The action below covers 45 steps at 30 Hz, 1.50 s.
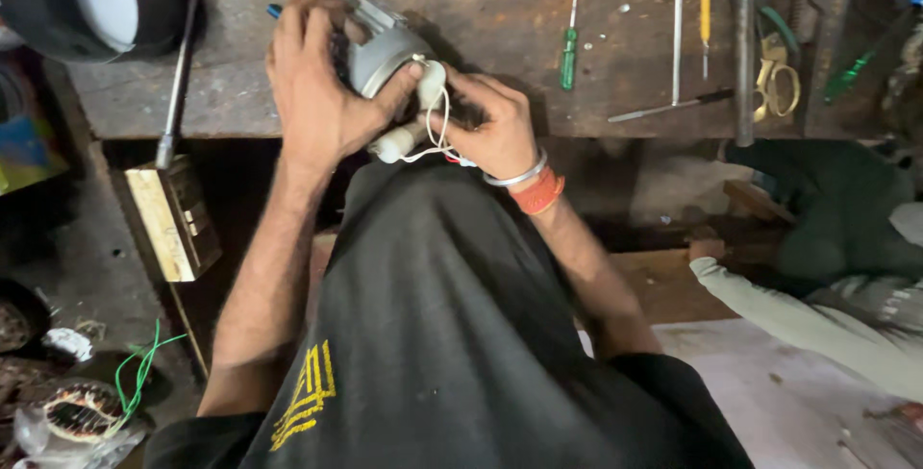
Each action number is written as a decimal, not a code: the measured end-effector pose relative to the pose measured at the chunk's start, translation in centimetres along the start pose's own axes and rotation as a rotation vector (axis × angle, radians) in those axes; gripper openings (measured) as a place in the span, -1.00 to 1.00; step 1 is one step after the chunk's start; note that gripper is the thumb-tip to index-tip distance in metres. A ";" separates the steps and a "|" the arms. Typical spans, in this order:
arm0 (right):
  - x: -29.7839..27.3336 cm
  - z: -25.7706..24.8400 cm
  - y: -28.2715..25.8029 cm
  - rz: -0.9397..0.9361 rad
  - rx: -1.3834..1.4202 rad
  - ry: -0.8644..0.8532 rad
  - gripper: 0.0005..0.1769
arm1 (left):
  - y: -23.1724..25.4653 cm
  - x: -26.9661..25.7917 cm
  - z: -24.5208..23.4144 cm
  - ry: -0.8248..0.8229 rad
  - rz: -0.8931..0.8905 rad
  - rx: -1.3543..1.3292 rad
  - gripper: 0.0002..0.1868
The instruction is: The person assembles and adjusts an electric motor on a cluttered workbench. They use a hammer to tap the motor shaft, manipulate wires and a power cord, and attach a white plastic component to the motor housing.
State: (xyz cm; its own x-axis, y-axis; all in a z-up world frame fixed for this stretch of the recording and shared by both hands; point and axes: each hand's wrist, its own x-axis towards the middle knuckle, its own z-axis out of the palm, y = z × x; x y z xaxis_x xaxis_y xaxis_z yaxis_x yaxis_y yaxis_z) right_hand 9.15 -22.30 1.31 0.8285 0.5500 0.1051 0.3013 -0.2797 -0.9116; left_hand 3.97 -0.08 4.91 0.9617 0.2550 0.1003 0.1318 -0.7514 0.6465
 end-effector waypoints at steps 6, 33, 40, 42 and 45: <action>-1.2 -2.8 2.6 0.101 0.127 -0.128 -0.57 | -0.1 0.0 0.0 0.016 -0.009 -0.008 -0.30; 0.4 -7.5 3.7 0.341 0.260 0.159 -0.83 | -0.1 -0.2 0.5 0.112 -0.073 -0.061 -0.38; 3.6 -1.7 -1.0 0.200 0.116 -0.106 -0.84 | -0.2 -0.4 1.3 0.130 -0.076 -0.021 -0.32; 4.3 -1.7 -1.8 0.258 0.123 -0.146 -0.85 | -0.4 -0.5 1.3 0.131 -0.086 -0.028 -0.27; 5.2 -2.5 -2.9 0.314 -0.032 -0.212 -0.83 | -0.3 -0.4 1.3 0.132 -0.100 -0.028 -0.28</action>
State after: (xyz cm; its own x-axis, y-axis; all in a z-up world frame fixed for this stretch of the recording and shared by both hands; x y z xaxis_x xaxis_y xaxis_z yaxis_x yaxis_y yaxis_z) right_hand 13.74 -20.59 5.52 0.7678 0.5834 -0.2647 0.0657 -0.4828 -0.8733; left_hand 3.86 -0.73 3.71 0.9040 0.4066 0.1321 0.2163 -0.7016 0.6790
